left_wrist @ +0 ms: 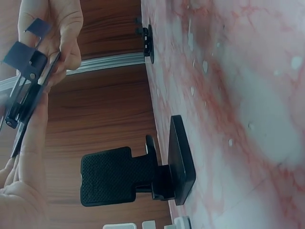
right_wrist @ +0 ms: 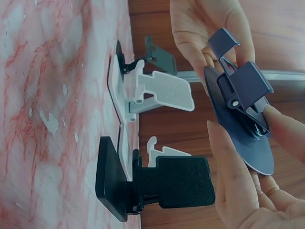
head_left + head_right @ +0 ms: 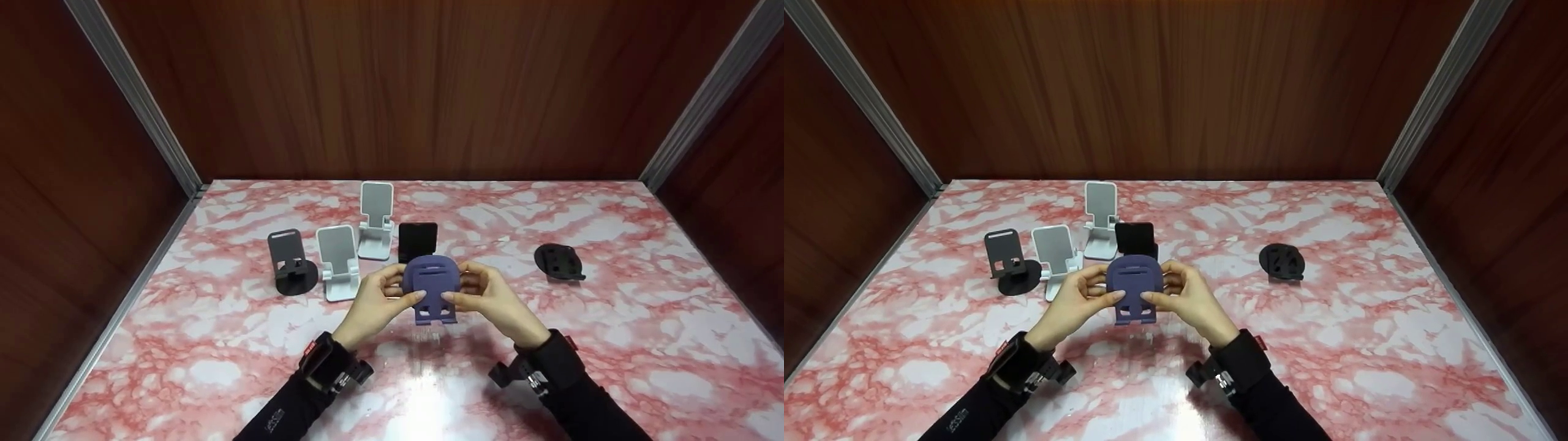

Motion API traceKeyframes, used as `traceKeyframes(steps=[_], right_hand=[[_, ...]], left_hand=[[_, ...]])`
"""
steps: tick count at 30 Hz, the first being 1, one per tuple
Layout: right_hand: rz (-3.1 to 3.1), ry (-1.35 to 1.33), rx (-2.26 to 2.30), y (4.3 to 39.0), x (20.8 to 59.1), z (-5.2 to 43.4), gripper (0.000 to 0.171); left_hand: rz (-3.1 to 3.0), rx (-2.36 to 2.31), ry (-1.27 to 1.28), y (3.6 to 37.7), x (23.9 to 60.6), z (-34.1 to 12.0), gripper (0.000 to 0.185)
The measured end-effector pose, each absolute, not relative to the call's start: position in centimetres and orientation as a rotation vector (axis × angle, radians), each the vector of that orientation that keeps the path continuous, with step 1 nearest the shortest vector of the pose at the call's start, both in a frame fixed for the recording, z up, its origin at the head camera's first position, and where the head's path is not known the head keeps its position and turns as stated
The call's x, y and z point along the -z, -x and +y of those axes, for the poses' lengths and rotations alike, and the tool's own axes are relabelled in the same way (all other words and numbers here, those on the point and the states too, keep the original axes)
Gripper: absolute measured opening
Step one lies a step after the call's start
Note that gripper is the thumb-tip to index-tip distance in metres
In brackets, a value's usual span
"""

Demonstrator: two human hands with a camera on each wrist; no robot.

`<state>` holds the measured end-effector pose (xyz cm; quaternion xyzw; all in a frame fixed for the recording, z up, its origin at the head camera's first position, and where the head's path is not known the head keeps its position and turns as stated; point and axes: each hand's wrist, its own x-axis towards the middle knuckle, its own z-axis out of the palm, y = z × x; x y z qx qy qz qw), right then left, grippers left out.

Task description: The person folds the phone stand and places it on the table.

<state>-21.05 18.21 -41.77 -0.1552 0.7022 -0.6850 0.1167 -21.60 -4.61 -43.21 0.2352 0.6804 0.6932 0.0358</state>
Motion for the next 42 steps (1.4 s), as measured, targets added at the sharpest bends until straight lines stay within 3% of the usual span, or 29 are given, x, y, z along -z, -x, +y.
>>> traceKeyframes(steps=[6, 15, 23, 28, 42], right_hand=[[2.018, 0.477, 2.034, 21.2, 41.3, 18.8, 0.042], [2.007, 0.465, 2.147, 21.6, 40.6, 20.1, 0.04], [2.018, 0.377, 2.156, 22.0, 40.4, 20.6, 0.043], [2.039, 0.335, 2.166, 22.5, 40.7, 21.0, 0.043], [1.988, 0.212, 2.254, 23.9, 42.0, 23.3, 0.049]], left_hand=[[2.232, -1.977, -0.746, 21.5, 42.9, -4.7, 0.054], [2.56, -1.793, -0.945, 21.7, 42.9, -5.1, 0.057], [3.067, -1.298, -1.001, 22.1, 43.5, -5.3, 0.07], [3.253, -1.022, -0.954, 22.0, 44.1, -5.3, 0.073], [3.316, -0.786, -0.912, 22.2, 44.7, -5.2, 0.074]])
